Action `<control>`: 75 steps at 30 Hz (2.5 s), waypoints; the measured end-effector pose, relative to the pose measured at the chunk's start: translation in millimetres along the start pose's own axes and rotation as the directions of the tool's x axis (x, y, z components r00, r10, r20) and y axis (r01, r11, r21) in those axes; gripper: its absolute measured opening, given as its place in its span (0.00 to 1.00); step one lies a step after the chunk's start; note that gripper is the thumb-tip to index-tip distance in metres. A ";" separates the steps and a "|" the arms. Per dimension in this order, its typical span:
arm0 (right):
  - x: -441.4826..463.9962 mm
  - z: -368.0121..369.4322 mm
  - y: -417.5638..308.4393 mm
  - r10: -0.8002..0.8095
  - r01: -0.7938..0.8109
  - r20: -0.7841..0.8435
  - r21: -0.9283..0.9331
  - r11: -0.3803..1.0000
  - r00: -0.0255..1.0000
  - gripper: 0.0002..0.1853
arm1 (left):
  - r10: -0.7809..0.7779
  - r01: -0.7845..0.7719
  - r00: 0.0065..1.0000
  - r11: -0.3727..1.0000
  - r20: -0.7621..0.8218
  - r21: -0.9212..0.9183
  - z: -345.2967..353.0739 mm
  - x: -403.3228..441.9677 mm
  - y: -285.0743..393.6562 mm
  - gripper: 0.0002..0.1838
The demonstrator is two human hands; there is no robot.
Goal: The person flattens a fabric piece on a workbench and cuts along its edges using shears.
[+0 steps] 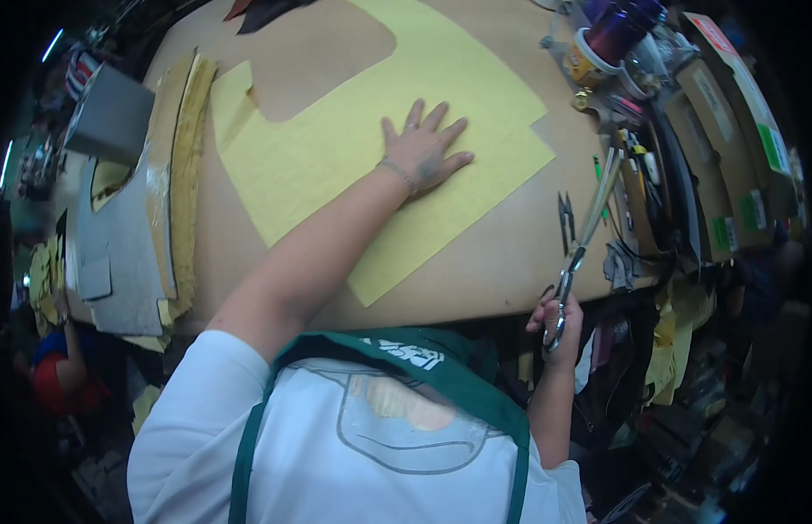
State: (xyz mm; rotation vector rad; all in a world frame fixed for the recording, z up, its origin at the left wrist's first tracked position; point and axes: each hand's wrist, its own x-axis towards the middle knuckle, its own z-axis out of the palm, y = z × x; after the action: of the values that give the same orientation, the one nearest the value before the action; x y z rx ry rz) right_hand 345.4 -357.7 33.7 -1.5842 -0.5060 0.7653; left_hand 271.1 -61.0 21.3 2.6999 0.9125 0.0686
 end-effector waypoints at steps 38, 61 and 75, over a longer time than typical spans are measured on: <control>-91.5 34.6 1.4 0.266 -0.126 0.337 -0.384 0.915 0.903 0.31 | -0.050 0.031 0.978 0.995 -0.200 -0.100 -20.7 -184.3 -89.0 0.27; -103.8 10.4 -0.4 0.473 -0.575 0.805 -0.208 0.791 0.360 0.35 | 0.171 -0.184 0.939 0.983 -0.297 -0.015 1.3 -258.9 -61.2 0.16; -92.9 40.3 6.8 0.507 -0.609 0.787 -0.219 0.763 0.352 0.33 | 0.174 -0.204 0.899 0.978 -0.402 -0.032 2.8 -258.1 -62.9 0.15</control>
State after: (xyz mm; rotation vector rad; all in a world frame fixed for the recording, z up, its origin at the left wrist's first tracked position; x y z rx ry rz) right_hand 252.1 -396.4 42.9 -1.1847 -0.5405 2.1084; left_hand 28.5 -169.0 12.8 2.7442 0.7232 0.7024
